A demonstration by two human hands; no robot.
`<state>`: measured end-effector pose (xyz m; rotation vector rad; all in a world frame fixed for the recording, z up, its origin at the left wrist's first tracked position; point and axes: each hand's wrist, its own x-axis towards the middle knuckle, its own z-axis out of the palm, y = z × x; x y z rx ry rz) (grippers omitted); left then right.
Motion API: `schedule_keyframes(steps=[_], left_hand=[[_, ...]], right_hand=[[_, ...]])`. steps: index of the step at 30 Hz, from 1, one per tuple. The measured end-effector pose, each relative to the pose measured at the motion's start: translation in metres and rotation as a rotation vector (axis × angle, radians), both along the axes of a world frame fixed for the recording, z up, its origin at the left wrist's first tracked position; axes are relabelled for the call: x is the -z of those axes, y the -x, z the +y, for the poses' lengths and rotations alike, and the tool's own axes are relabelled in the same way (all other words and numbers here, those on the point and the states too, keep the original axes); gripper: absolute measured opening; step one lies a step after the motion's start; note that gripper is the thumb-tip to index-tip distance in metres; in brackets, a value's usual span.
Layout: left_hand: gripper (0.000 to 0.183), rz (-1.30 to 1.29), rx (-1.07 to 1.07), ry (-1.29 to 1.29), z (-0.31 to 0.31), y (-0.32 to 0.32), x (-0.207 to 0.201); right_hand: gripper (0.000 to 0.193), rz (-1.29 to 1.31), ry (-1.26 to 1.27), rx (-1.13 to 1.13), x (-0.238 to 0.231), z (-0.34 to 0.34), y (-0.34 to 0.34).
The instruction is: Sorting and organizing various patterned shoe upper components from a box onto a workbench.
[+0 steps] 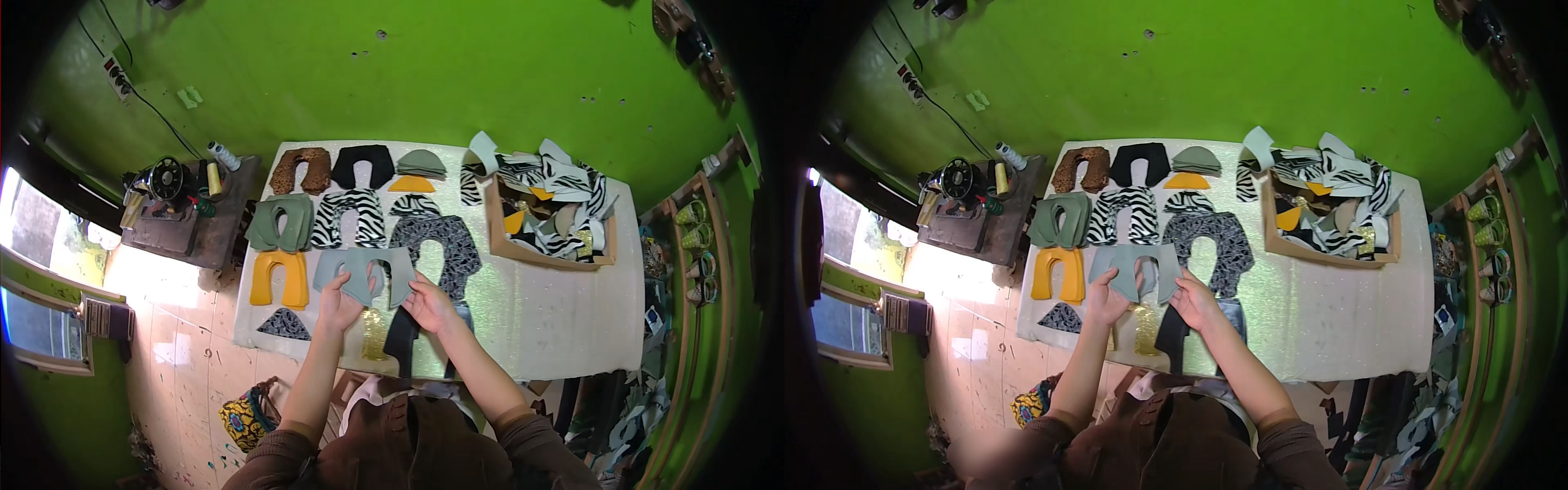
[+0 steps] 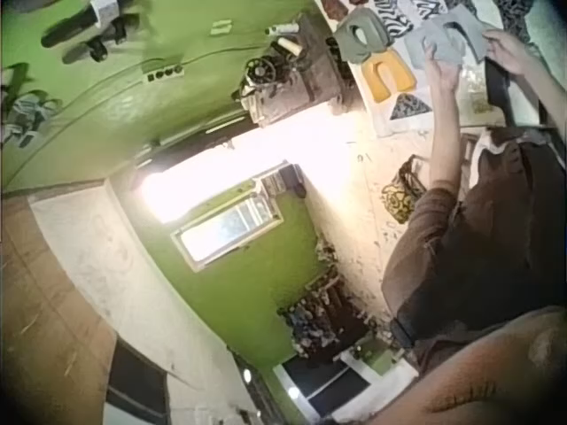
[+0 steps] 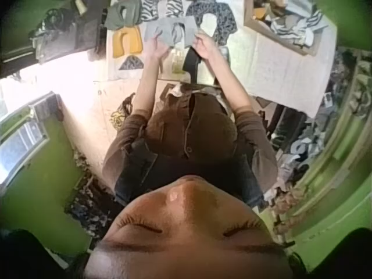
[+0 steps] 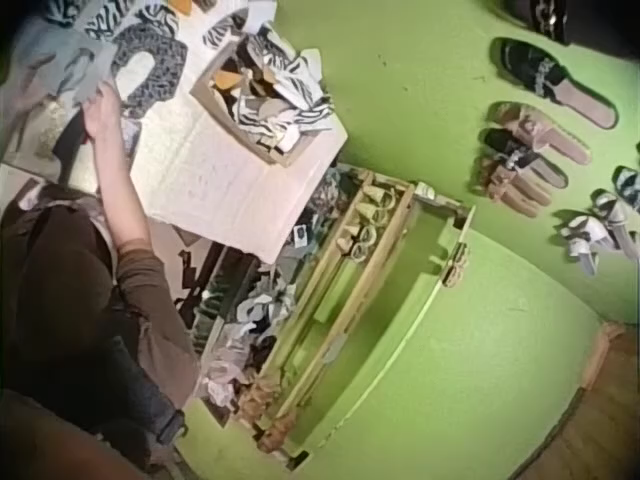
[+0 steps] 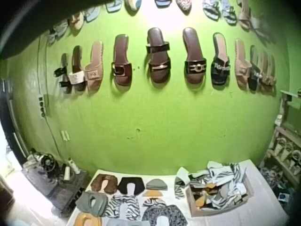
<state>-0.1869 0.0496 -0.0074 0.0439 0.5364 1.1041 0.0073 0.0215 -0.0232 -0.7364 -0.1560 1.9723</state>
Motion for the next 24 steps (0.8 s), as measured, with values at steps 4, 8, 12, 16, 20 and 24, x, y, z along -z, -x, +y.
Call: schedule_keyframes(steps=[4,8,12,16,20,24], left_hand=[[0.037,-0.067,-0.027,0.156,0.009,0.036,0.016],[0.038,0.040,-0.013,0.089,0.018,0.065,0.032],[0.038,0.032,0.033,0.066,0.026,0.080,0.041],[0.038,0.062,0.037,0.105,0.029,0.083,0.045],[0.038,0.075,0.041,0.108,0.030,0.083,0.050],[0.037,0.106,0.052,0.114,0.032,0.082,0.050]], right_hand=[[0.040,0.041,0.065,0.028,0.018,0.010,0.038],[0.041,0.004,0.085,0.019,0.032,0.019,0.063],[0.043,-0.029,0.156,0.063,0.039,0.023,0.073],[0.045,-0.073,0.195,0.095,0.039,0.026,0.076],[0.045,-0.053,0.247,0.117,0.044,0.028,0.081],[0.045,-0.042,0.253,0.135,0.040,0.027,0.079]])
